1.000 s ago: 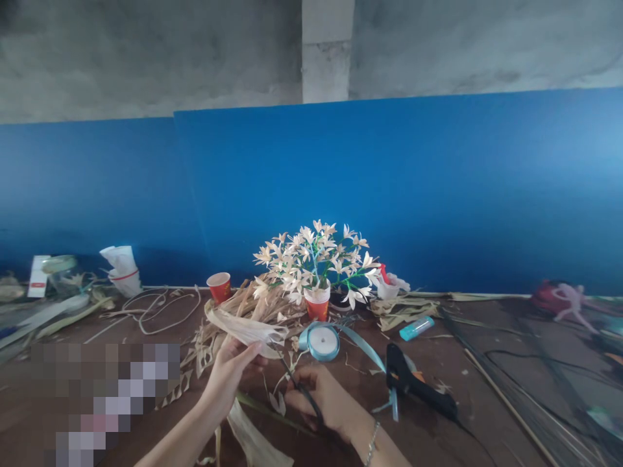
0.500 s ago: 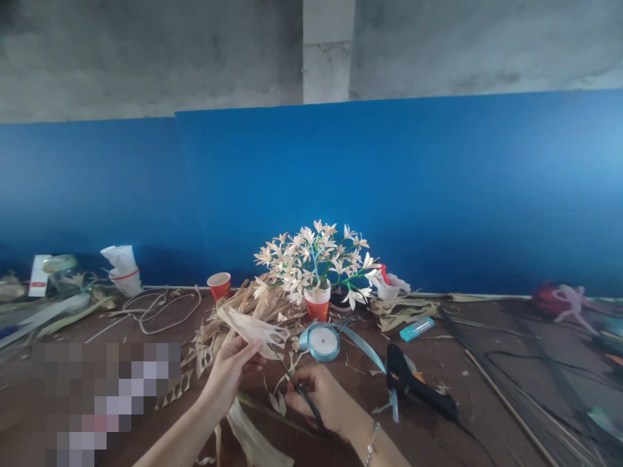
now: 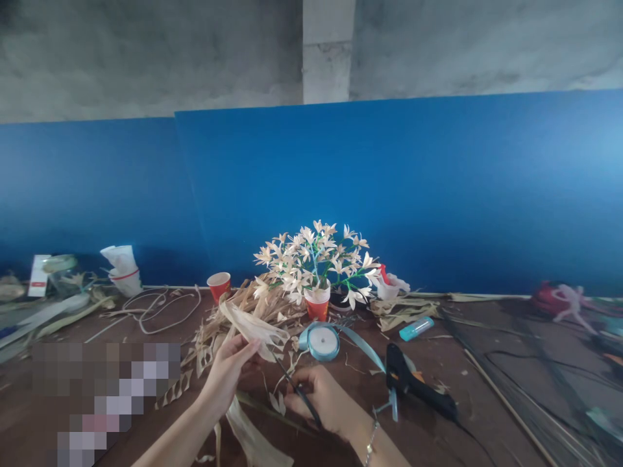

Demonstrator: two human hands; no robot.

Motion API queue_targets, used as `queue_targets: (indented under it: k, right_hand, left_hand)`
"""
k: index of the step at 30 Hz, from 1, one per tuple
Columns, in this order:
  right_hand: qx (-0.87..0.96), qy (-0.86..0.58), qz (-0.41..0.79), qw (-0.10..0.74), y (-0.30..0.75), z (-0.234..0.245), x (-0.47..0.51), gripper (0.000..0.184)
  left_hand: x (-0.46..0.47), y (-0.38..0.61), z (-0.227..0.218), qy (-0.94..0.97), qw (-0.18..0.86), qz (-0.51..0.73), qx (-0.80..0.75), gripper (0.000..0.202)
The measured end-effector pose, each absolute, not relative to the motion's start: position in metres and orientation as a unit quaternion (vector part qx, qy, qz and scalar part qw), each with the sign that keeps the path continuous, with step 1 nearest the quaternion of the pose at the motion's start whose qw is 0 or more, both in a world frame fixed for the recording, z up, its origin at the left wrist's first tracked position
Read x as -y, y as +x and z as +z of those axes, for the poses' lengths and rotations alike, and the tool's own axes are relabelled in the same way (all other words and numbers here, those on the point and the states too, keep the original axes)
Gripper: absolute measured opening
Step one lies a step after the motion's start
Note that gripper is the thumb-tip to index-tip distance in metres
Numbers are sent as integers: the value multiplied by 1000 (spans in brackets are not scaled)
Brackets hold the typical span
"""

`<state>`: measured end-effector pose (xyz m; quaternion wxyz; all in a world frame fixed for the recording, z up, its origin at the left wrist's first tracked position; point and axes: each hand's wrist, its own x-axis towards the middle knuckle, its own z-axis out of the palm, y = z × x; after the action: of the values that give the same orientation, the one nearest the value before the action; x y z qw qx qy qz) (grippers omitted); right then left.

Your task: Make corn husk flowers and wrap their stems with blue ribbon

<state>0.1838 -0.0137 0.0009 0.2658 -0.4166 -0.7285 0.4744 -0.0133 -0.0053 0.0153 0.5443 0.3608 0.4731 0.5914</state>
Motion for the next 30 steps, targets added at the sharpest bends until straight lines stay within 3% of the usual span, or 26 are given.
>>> queue_targets:
  k: [30]
  right_hand:
    - [716, -432, 504, 216, 179, 15, 21, 11]
  left_hand:
    - [-3, -26, 3, 444, 548, 536, -465, 32]
